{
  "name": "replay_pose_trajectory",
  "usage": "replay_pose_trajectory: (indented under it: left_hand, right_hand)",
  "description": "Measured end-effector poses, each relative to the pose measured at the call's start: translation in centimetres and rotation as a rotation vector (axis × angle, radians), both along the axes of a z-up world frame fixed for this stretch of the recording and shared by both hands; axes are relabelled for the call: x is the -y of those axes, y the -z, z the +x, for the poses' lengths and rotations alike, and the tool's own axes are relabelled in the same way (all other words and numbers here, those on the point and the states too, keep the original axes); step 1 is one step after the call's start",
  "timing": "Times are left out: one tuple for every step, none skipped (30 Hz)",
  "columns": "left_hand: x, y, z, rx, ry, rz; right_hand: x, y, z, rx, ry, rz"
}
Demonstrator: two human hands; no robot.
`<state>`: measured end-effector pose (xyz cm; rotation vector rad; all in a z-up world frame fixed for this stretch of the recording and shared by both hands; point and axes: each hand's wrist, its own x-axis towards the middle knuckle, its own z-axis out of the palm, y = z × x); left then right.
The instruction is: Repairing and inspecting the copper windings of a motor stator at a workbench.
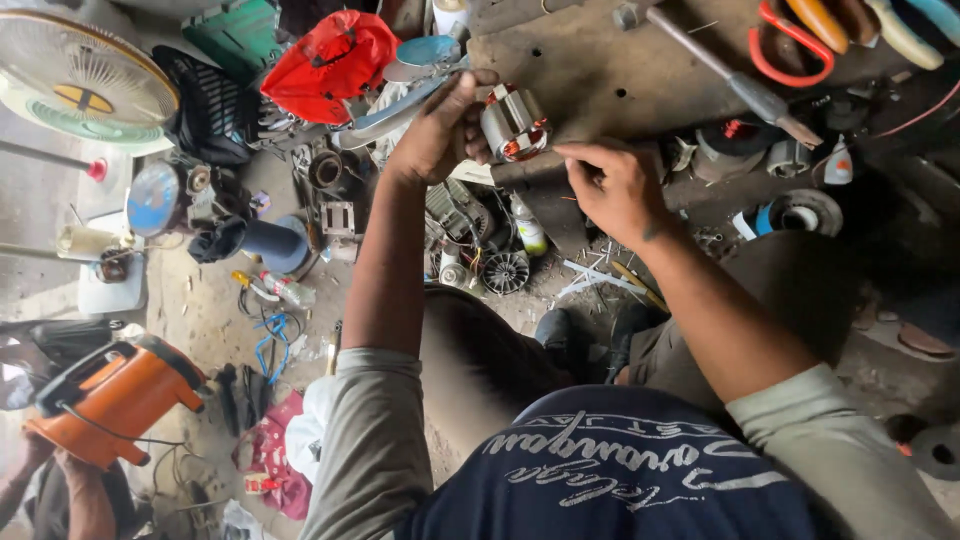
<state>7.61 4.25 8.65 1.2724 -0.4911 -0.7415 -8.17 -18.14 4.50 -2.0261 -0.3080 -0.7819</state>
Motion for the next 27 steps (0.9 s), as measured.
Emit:
replay_pose_trajectory:
  left_hand:
    - [-0.2,0.6,0.5,-0.175,-0.059,-0.069]
    - [-0.2,0.9,0.4,-0.172,-0.048,-0.052]
    - [-0.2,1.2,0.4,-0.195,-0.068,-0.118]
    - [-0.1,1.7,0.2,-0.224,-0.087,-0.185]
    - [-0.3,2.1,1.0,-0.228,-0.073,-0.169]
    - [-0.5,2.8,1.5,-0.195,-0.081,-0.159]
    - [-0.8,3.4,2.0,-0.162,-0.088,-0.148]
    - [-0.5,3.0,2.0,-0.162,-0.087,-0.146]
    - [-0.2,2.6,2.0,0.011,-0.191,0.052]
    - [-0.1,2.1,2.0,0.189,-0.298,0.248]
    - [0.1,2.0,1.9,0.193,-0.303,0.248]
    - [0.4,2.0,1.6,0.314,-0.327,0.284]
    - [0.7,2.1,1.4,0.434,-0.351,0.32]
    - [0.5,1.5,1.2,0.433,-0.346,0.324]
    - [0.3,1.0,0.9,0.357,-0.321,0.241]
    - [0.2,0.4,0.6,0.283,-0.295,0.158]
    - [0.2,0.1,0.7,0.283,-0.288,0.162]
    - [0.1,-0.2,0.6,0.144,-0.23,0.122]
    - [0.0,-0.4,0.5,0.005,-0.173,0.083]
    - [0.0,-0.4,0.3,0.003,-0.165,0.092]
    - [0.1,-0.4,0.2,-0.029,-0.156,0.065]
    - [0.3,-0.4,0.0,-0.065,-0.145,0.041]
    - [0.3,-0.1,0.3,-0.071,-0.134,0.054]
    - [0.2,0.5,0.4,0.091,-0.168,0.154]
    - [0.1,1.0,0.5,0.256,-0.199,0.253]
    - [0.1,2.0,0.8,0.254,-0.19,0.259]
    - [0.1,3.0,1.1,0.474,-0.231,0.259]
  right_hand:
    - [-0.6,-0.4,0.6,0.033,0.022,0.007]
    - [-0.9,-0.3,0.9,0.036,0.035,0.023]
    - [-1.2,-0.1,1.3,0.047,0.053,0.039]
    - [-1.5,0.0,1.5,0.052,0.074,0.054]
    - [-1.6,0.3,1.8,0.049,0.09,0.067]
    - [-1.7,0.6,2.0,0.051,0.104,0.061]
    - [-1.8,0.9,2.3,0.053,0.118,0.054]
    - [-1.6,1.3,2.3,0.053,0.119,0.057]
    - [-1.6,1.7,2.4,0.06,0.133,0.067]
    - [-1.5,2.0,2.6,0.072,0.142,0.075]
    - [-1.5,2.1,2.7,0.076,0.137,0.076]
    - [-1.5,2.3,2.6,0.044,0.099,0.066]
    - [-1.5,2.4,2.5,0.012,0.061,0.056]
    - [-1.7,2.2,2.5,0.009,0.065,0.06]
    - [-1.9,2.0,2.4,0.004,0.022,0.07]
    - [-2.0,1.7,2.3,0.001,-0.019,0.08]
    - [-2.1,1.9,2.6,0.0,-0.013,0.085]
    - [-2.4,2.2,2.6,-0.031,0.006,0.075]
    - [-2.6,2.5,2.7,-0.061,0.025,0.064]
    - [-2.7,2.5,2.7,-0.064,0.033,0.074]
    - [-2.7,2.6,2.7,-0.068,0.036,0.069]
    - [-2.8,2.6,2.6,-0.077,0.043,0.066]
    - [-2.6,2.5,2.7,-0.084,0.054,0.078]
    - [-2.5,2.6,2.6,-0.074,0.025,0.077]
    - [-2.3,2.6,2.5,-0.063,-0.005,0.076]
    - [-2.1,2.7,2.6,-0.066,0.003,0.083]
    - [-1.9,2.8,2.6,-0.073,-0.017,0.08]
